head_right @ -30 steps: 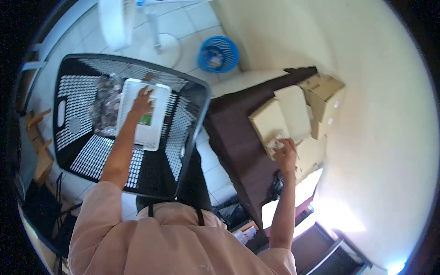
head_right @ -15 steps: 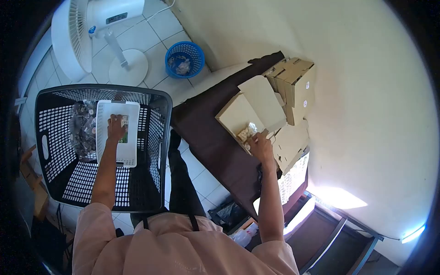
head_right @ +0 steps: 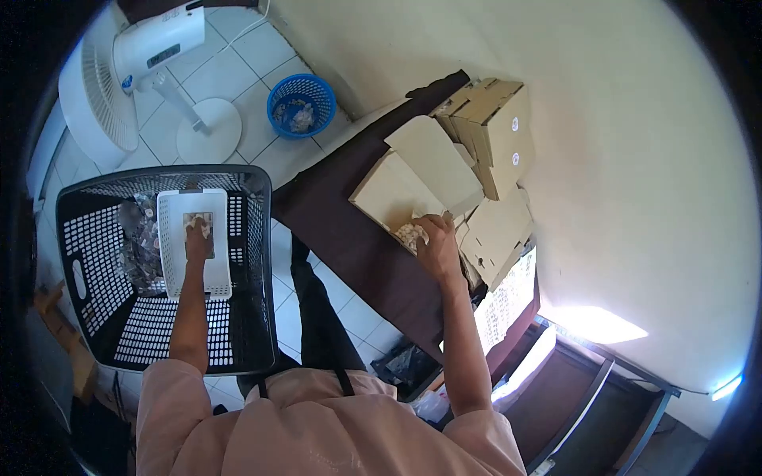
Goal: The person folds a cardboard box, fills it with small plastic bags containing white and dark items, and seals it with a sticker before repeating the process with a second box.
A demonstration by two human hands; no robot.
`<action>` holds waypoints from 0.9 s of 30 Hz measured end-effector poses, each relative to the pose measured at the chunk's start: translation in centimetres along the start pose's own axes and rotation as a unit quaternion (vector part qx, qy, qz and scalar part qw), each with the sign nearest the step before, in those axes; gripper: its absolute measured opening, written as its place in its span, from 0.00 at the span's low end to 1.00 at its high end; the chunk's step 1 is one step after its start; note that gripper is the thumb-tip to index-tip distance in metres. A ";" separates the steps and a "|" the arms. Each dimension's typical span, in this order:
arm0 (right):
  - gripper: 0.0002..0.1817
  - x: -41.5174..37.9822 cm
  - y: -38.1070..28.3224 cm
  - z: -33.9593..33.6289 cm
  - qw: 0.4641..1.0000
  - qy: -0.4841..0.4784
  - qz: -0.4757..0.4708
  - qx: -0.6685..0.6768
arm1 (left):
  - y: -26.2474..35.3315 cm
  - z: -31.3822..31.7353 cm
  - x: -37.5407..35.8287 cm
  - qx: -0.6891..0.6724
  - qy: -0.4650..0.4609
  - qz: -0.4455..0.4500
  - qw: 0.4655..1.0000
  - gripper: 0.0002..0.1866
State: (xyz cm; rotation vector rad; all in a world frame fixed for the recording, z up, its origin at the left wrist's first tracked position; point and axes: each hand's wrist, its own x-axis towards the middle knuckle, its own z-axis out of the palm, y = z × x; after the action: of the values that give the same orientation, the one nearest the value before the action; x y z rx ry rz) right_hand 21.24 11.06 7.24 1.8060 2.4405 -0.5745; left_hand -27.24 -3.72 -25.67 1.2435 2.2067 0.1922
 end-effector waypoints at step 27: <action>0.14 -2.5 -6.6 -7.6 0.714 -0.141 -0.034 0.684 | 40.4 -20.1 -20.1 -0.550 -0.190 0.250 0.774 0.43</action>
State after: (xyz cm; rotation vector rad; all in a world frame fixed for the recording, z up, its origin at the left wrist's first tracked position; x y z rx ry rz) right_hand 17.20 9.56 16.70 1.4705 1.7455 -2.9142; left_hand -1.06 5.34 15.24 0.9648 0.9856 1.1411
